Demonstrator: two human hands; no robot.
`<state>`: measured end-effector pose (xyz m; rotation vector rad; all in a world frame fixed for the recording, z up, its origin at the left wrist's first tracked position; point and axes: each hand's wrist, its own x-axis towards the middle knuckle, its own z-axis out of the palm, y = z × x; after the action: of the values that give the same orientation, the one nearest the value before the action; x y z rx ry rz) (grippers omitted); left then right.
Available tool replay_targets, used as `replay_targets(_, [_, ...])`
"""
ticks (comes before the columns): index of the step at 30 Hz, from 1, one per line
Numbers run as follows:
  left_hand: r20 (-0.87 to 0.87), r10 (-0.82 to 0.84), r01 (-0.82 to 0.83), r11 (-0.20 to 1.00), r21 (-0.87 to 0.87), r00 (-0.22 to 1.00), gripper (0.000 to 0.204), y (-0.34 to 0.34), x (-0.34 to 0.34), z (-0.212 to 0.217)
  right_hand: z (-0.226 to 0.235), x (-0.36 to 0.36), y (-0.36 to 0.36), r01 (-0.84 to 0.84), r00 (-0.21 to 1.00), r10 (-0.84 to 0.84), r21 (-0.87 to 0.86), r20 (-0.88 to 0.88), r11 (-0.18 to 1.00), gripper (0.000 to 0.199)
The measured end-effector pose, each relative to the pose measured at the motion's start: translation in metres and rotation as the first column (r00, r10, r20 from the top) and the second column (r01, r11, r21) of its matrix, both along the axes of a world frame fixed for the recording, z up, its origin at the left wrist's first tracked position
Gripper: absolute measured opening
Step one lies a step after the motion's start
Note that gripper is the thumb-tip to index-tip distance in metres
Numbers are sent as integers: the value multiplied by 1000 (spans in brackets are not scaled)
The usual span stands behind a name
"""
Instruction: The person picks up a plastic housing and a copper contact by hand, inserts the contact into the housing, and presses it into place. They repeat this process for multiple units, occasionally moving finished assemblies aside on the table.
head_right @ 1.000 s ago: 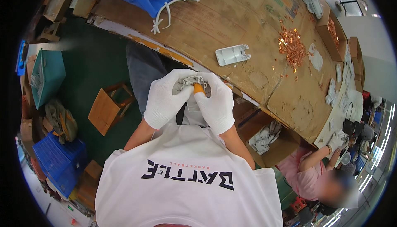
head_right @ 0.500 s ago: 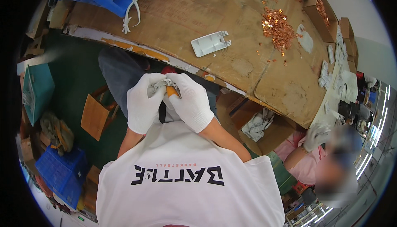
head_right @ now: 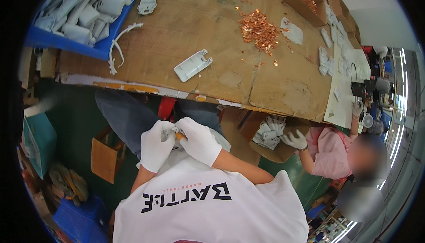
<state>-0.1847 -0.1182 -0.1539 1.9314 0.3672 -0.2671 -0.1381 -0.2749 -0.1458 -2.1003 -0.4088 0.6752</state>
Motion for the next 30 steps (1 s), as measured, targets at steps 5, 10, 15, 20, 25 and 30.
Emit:
replay_targets(5, [7,-42,42,999,-9,999,12,-3,2,-13,-3,-6,-5,-10,999,9,-12,-45,1000,27])
replay_targets(10, [-47,-89,88,996,-25,995,11,-2,-7,-21,-18,-17,-10,-77,995,72,-77,-73,994,20])
replay_targets(15, [-41,-72,66,987,-145,997,14,7,-3,-28,-10,-16,-8,-77,992,68,-84,-109,994,22])
replay_targets(20, [6,107,-107,994,-10,994,17,11,24,-20,10,4,-3,30,991,-22,-61,133,998,66])
replay_targets(25, [133,-85,75,994,75,987,36,-5,59,22,3,28,-1,-10,946,55,-143,319,990,80])
replay_targets(30, [178,4,9,997,-71,984,47,-14,69,37,-13,99,-86,317,836,-247,-64,490,946,40])
